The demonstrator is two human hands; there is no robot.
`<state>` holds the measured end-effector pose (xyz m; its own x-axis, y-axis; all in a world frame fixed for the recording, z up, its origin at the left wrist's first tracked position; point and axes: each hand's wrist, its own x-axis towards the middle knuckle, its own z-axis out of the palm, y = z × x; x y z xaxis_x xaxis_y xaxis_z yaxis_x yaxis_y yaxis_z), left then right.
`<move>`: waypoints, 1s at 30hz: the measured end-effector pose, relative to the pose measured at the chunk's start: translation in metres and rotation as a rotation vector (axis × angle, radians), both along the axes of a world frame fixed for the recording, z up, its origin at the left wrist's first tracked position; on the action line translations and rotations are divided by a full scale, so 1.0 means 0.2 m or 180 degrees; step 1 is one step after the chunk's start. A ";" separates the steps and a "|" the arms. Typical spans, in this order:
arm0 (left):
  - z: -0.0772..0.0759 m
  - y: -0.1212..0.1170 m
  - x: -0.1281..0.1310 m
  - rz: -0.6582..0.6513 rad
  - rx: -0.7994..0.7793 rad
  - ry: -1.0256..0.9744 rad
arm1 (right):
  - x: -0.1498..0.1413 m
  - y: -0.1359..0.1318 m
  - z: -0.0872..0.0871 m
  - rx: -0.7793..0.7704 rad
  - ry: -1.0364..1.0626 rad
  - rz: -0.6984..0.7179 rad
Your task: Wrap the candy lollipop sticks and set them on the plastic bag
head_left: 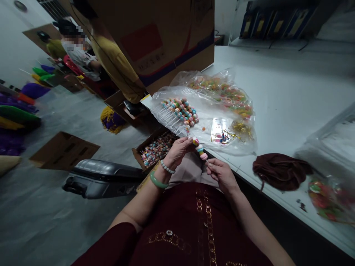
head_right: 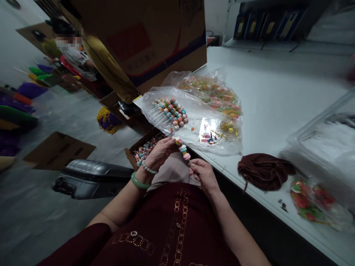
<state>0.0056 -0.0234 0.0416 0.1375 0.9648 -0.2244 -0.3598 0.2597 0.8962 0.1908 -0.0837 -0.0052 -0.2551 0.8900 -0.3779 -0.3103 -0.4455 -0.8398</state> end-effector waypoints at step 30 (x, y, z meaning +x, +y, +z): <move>-0.04 0.13 -0.14 -0.0316 -0.0438 -0.0781 | -0.12 0.16 -0.10 0.0814 -0.1157 -0.0673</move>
